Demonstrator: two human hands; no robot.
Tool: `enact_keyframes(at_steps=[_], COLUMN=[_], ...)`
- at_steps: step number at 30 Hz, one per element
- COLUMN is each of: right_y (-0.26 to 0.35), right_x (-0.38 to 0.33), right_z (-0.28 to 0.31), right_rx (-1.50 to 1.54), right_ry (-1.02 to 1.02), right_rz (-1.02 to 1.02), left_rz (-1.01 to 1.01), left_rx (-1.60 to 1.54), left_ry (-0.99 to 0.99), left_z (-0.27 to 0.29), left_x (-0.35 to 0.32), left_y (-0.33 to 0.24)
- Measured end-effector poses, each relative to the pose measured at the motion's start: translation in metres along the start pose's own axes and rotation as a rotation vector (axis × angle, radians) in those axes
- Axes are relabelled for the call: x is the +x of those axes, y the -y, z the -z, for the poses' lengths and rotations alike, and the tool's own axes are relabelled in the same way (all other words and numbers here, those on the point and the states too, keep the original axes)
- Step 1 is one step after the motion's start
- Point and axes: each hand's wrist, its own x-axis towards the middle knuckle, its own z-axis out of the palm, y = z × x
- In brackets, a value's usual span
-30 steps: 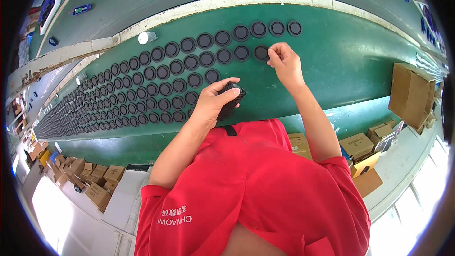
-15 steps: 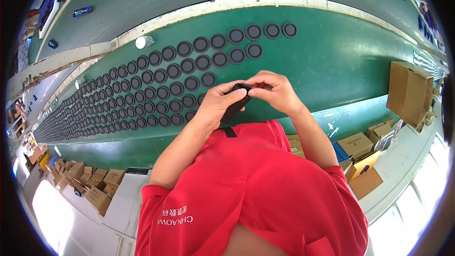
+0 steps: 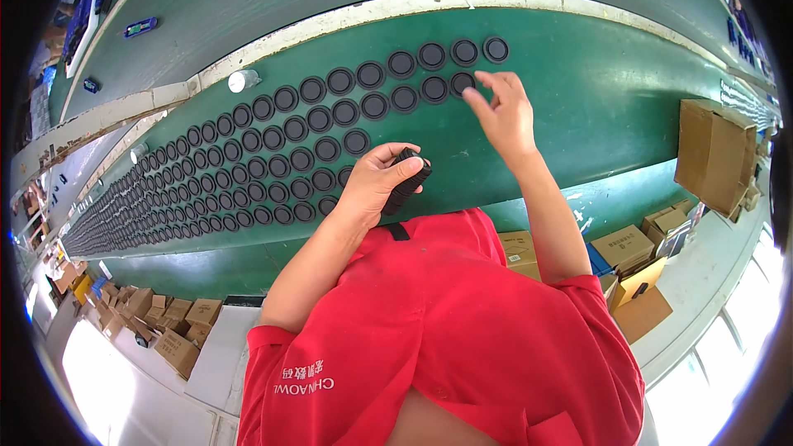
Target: The recorder walks through an electronics factory and performs an assembly task involving small black rings and cylindrical components on a conveyor belt.
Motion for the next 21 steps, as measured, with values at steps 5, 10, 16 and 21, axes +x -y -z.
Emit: enact_keyframes(at_steps=[5,10,16,21], right_y=[0.033,0.03,0.032,-0.01], right_x=[-0.041,-0.049,-0.044,-0.012], right_z=[0.013,0.009,0.027,0.032], right_rx=[0.701,1.042,0.492,0.458], right_ry=[0.666,0.746,0.536,0.092], right_rz=[-0.145,-0.364,0.09,-0.379], left_rz=[0.022,0.086,0.066,0.055], left_rx=[0.021,0.018,0.051,0.059], left_ry=[0.051,0.147,0.088,-0.009], left_z=[-0.003,-0.007,-0.016,-0.025], left_x=[0.0,-0.001,0.005,0.008], left_y=[-0.002,-0.005,0.0,-0.003])
